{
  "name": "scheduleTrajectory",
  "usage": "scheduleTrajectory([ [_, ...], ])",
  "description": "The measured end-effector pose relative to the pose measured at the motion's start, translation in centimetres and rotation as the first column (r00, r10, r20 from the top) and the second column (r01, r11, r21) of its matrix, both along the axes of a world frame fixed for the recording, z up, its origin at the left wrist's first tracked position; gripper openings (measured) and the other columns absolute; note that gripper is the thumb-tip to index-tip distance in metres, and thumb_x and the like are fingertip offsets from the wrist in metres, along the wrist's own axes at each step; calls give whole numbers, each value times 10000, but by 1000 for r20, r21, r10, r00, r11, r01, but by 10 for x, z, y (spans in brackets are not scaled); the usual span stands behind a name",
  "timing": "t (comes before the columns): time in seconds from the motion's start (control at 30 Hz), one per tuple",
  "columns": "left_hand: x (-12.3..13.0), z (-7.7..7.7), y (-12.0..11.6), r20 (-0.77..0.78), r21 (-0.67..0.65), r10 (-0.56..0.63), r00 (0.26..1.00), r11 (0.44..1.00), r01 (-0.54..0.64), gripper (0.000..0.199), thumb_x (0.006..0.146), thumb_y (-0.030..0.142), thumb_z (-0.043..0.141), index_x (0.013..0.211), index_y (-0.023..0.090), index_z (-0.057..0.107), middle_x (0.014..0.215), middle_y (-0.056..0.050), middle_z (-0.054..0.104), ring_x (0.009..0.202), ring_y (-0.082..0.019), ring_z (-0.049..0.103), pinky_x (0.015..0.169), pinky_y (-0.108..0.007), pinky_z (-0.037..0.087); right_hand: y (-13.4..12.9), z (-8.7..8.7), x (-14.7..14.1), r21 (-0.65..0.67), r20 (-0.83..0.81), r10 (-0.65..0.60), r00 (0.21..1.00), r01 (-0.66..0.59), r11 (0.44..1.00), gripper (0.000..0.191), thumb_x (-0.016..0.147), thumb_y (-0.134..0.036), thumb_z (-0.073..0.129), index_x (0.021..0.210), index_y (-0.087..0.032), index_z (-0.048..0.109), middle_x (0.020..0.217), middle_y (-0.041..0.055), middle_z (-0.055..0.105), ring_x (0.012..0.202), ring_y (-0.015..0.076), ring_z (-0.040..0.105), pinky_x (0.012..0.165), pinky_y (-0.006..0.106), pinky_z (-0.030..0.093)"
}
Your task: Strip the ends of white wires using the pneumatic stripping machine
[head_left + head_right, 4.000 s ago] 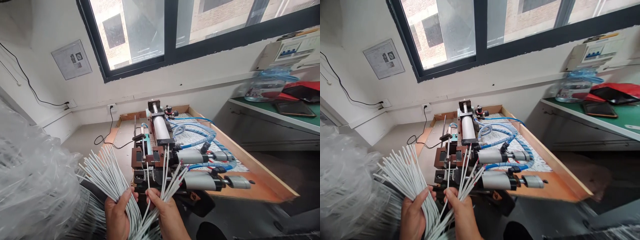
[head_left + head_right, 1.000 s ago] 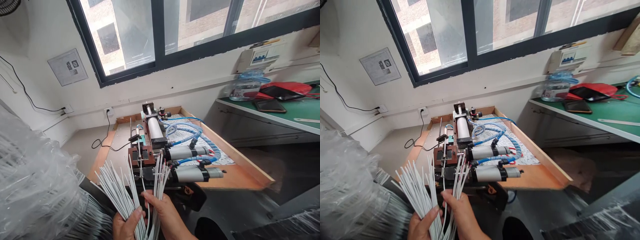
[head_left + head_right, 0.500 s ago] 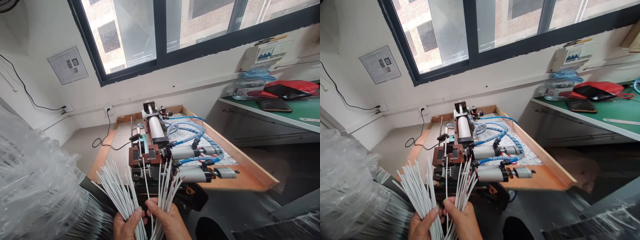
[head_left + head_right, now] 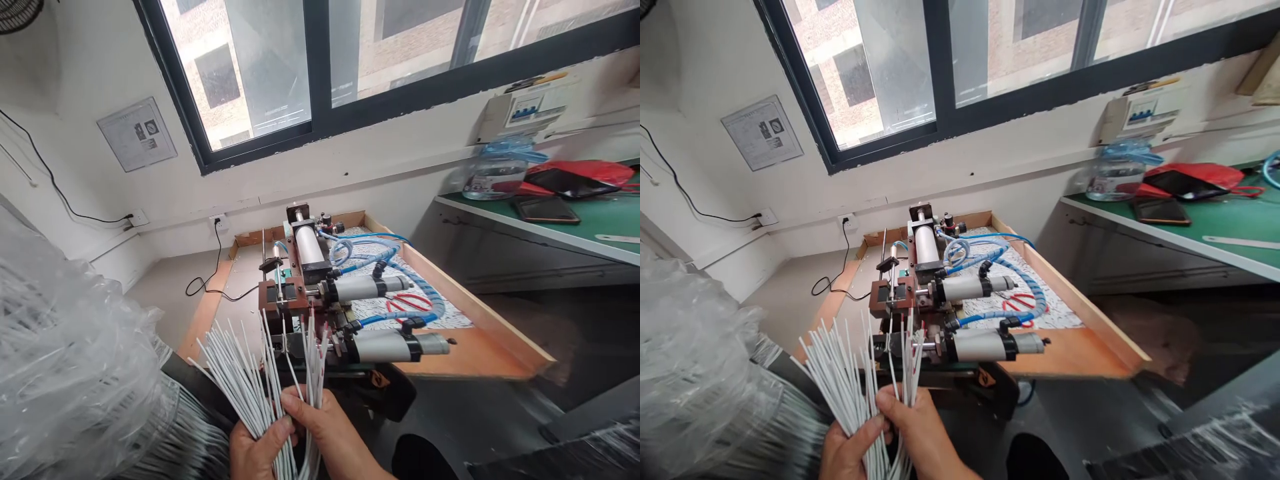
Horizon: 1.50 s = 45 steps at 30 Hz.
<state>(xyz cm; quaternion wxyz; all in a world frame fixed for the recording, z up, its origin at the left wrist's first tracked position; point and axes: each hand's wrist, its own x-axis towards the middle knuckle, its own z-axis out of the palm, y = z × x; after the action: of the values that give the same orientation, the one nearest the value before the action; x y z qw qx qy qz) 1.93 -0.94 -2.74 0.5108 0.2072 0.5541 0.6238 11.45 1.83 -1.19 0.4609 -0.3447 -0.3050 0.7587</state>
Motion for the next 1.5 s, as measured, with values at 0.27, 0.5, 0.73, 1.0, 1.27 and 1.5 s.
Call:
scheduleTrajectory([
  [0.27, -3, -4, 5, 37, -7, 79, 996, 997, -79, 219, 452, 258, 750, 575, 121, 630, 465, -47, 638, 463, -211, 603, 500, -310, 466, -9, -5, 4, 74, 136, -250, 959, 242, 967, 311, 615, -448, 642, 585, -144, 585, 469, 1, 543, 484, 139, 476, 525, 256, 369],
  [0.5, -4, -4, 8, -13, -47, 139, 990, 989, -139, 312, 418, 269, 773, 636, 106, 619, 482, -57, 656, 481, -235, 628, 451, -298, 483, -4, -5, 5, 30, 185, -222, 957, 221, 975, 299, 590, -426, 658, 551, -144, 566, 458, -13, 503, 457, 116, 429, 485, 236, 339],
  [0.73, -4, -3, 8, -25, -61, 178, 984, 982, -179, 323, 406, 258, 778, 637, 111, 606, 471, -41, 645, 485, -232, 631, 455, -299, 493, -2, 1, 9, 29, 210, -184, 960, 182, 983, 326, 569, -429, 653, 451, -155, 521, 422, -25, 450, 448, 109, 388, 484, 236, 316],
  [1.0, -8, -5, 6, -15, -82, 115, 993, 990, -116, 319, 433, 298, 764, 648, 103, 632, 471, -54, 649, 529, -243, 635, 501, -302, 486, 2, -8, 4, 4, 66, -17, 998, 17, 1000, 294, 556, -419, 675, 605, -136, 613, 506, -10, 528, 512, 126, 465, 530, 239, 357],
  [1.27, -11, -1, 5, 120, -45, 77, 990, 996, -72, 272, 468, 247, 754, 687, 122, 651, 561, -47, 687, 592, -227, 641, 563, -288, 482, -6, -16, 1, 163, 147, -132, 980, 108, 981, 250, 561, -369, 692, 604, -133, 621, 516, 0, 565, 551, 146, 485, 577, 259, 369],
  [1.5, -8, 14, 14, 151, -4, 133, 980, 991, -134, 238, 431, 202, 770, 603, 132, 621, 485, -24, 660, 483, -180, 615, 488, -275, 494, 8, -14, -3, -4, 120, -297, 947, 300, 954, 246, 573, -347, 691, 607, -116, 615, 498, 8, 556, 483, 119, 441, 497, 245, 345],
])
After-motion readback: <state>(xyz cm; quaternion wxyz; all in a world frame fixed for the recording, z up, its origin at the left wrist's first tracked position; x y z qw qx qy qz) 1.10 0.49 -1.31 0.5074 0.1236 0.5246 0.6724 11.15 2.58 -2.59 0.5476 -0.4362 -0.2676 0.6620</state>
